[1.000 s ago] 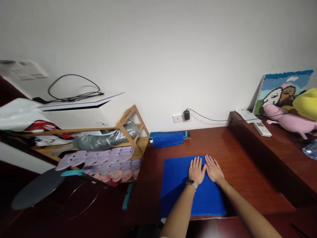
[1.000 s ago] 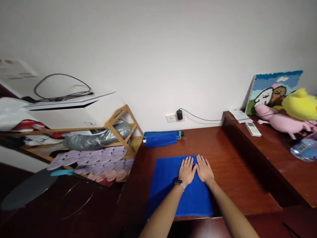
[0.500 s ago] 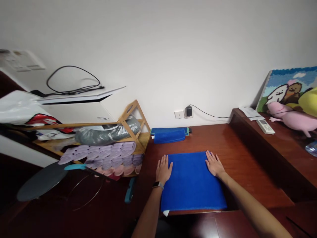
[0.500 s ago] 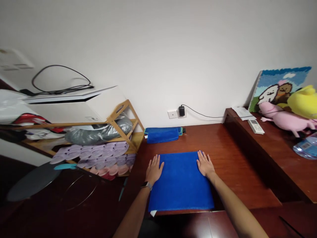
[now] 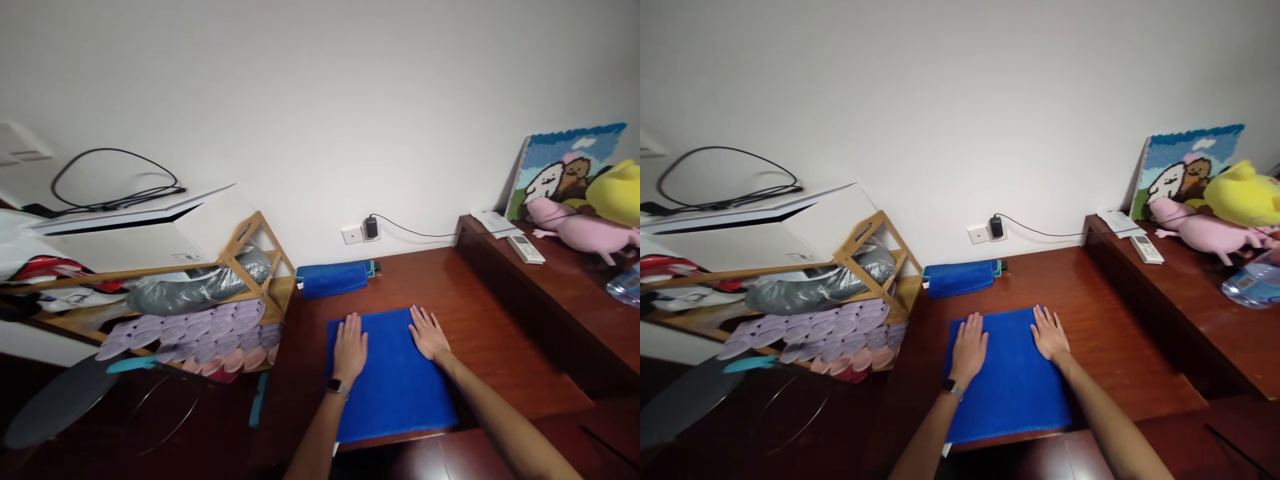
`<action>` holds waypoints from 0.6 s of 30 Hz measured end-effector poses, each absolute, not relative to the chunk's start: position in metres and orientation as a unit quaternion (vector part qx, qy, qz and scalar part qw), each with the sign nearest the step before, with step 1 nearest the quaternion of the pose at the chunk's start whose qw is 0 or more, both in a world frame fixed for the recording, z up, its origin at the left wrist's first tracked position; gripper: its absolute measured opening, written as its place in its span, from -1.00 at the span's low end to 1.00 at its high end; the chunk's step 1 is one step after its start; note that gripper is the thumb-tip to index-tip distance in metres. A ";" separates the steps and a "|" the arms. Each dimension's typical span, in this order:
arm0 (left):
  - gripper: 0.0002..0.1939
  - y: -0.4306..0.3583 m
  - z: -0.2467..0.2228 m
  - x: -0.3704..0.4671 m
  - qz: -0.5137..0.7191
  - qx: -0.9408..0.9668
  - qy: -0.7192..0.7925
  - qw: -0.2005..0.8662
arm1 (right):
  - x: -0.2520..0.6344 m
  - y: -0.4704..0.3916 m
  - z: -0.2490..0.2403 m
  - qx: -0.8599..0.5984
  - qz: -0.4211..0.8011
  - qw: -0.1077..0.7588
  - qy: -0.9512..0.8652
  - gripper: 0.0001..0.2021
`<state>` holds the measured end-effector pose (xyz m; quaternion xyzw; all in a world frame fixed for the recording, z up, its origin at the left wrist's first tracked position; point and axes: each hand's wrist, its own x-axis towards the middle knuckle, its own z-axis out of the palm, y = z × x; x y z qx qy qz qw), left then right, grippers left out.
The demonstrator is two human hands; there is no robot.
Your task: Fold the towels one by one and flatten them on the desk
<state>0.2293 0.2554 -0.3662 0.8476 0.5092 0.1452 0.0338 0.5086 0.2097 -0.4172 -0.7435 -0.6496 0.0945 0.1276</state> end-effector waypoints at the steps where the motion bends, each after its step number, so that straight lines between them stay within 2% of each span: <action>1: -0.38 0.249 -0.366 0.254 0.149 0.867 0.473 0.052 | 0.509 0.209 -0.417 -0.744 0.096 0.124 -0.650 -0.35; 5: -0.32 0.229 -0.378 0.339 0.141 0.895 0.405 0.124 | 0.511 0.208 -0.419 -0.737 0.091 0.110 -0.661 -0.36; 8: -0.29 0.230 -0.390 0.350 0.128 0.886 0.425 0.137 | 0.511 0.208 -0.424 -0.737 0.084 0.105 -0.662 -0.36; 18: -0.34 0.288 -0.393 0.181 0.071 0.822 0.564 0.032 | 0.508 0.211 -0.424 -0.750 0.068 0.087 -0.652 -0.35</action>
